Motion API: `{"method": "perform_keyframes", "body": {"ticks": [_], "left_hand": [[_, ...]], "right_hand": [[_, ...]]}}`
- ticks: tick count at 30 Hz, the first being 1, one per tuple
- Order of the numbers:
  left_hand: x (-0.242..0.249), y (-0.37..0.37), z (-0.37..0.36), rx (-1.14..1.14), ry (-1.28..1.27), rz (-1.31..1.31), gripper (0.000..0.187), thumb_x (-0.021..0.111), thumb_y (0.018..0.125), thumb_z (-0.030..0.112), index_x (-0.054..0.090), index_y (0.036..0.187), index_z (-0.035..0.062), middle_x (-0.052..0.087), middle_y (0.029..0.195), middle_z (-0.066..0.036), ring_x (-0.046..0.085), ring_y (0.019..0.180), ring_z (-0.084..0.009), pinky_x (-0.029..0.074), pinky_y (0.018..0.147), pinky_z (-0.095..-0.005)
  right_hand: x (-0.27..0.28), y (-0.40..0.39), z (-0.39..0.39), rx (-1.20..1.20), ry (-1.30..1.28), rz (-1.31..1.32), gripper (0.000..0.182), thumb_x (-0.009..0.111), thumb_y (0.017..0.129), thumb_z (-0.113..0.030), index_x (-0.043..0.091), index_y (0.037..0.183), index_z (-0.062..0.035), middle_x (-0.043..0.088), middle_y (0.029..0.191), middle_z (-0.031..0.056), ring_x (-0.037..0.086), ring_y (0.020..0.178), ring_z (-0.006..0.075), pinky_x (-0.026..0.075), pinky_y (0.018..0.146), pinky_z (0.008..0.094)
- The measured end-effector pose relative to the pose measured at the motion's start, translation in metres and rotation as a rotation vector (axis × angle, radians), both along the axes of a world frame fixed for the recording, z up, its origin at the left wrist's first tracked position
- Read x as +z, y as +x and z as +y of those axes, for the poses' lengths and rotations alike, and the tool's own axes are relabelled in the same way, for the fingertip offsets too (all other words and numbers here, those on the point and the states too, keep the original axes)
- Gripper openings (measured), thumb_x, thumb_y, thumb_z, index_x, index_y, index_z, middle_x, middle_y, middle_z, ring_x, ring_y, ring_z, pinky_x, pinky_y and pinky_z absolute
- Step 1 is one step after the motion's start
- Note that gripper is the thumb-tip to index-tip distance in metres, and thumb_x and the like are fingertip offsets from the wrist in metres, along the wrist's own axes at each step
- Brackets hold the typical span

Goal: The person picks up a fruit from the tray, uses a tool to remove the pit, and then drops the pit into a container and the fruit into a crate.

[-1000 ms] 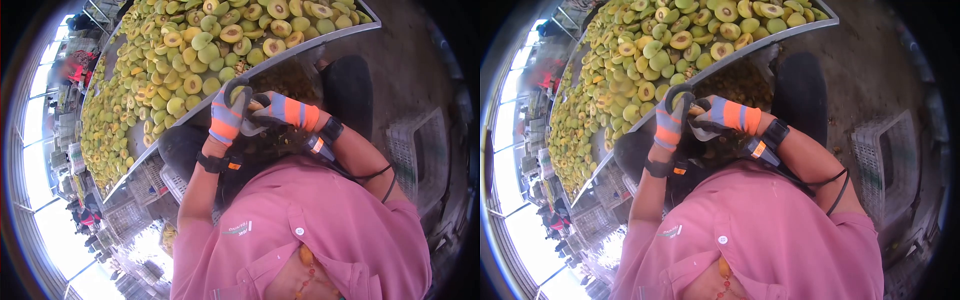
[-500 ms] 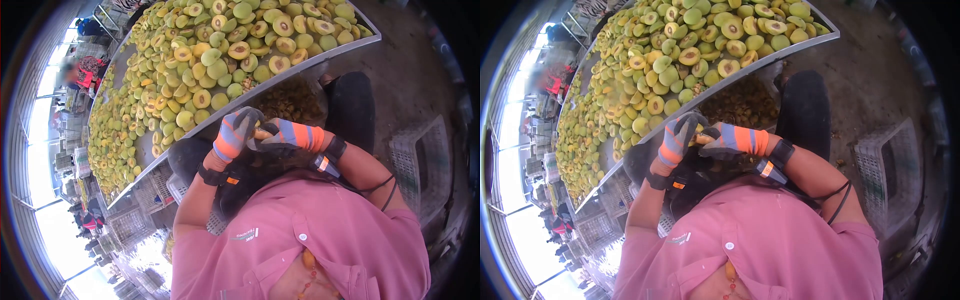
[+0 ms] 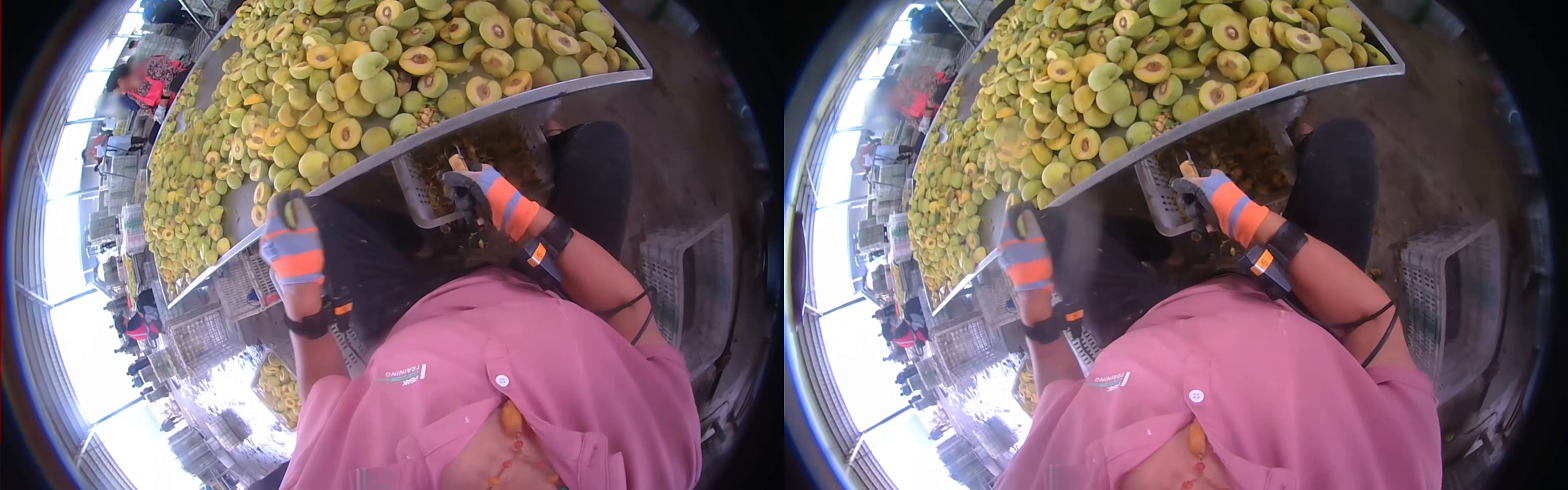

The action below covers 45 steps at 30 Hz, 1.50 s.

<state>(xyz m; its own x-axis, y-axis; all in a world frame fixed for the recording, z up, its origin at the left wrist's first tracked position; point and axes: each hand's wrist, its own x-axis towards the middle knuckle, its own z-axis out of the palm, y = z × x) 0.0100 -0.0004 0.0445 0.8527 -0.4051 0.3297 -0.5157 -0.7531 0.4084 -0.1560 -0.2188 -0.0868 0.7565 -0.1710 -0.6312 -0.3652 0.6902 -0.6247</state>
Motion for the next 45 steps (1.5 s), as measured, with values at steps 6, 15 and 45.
{"method": "perform_keyframes", "body": {"ticks": [6, 15, 45], "left_hand": [[0.002, 0.066, 0.053, 0.184, 0.548, 0.025, 0.054, 0.069, 0.081, 0.039, 0.060, 0.123, 0.0071, 0.059, 0.124, -0.018, 0.055, 0.116, -0.0352, 0.044, 0.097, -0.0429], [-0.056, 0.147, -0.042, -0.377, 0.755, 0.197, 0.065, 0.073, 0.077, 0.034, 0.051, 0.134, 0.0098, 0.061, 0.123, -0.017, 0.060, 0.110, -0.0328, 0.048, 0.093, -0.0363], [-0.066, -0.041, -0.107, -0.392, -0.908, 1.225, 0.035, 0.054, 0.092, 0.030, 0.050, 0.117, 0.0062, 0.062, 0.101, -0.006, 0.061, 0.086, -0.0171, 0.048, 0.068, -0.0273]], "right_hand": [[-0.015, 0.015, 0.007, -0.097, 0.289, -0.015, 0.031, 0.070, 0.085, -0.032, 0.060, 0.075, -0.0048, 0.057, 0.056, 0.0069, 0.052, 0.036, 0.0210, 0.035, 0.031, 0.0339], [0.002, 0.014, 0.008, -0.025, -0.028, 0.055, 0.030, 0.072, 0.082, -0.028, 0.061, 0.082, 0.0004, 0.060, 0.065, 0.0108, 0.051, 0.035, 0.0219, 0.036, 0.031, 0.0355], [0.038, 0.009, 0.007, 0.005, -1.038, -0.268, 0.037, 0.061, 0.083, -0.030, 0.058, 0.116, -0.0137, 0.066, 0.100, 0.0188, 0.062, 0.093, 0.0401, 0.051, 0.079, 0.0435]]}}
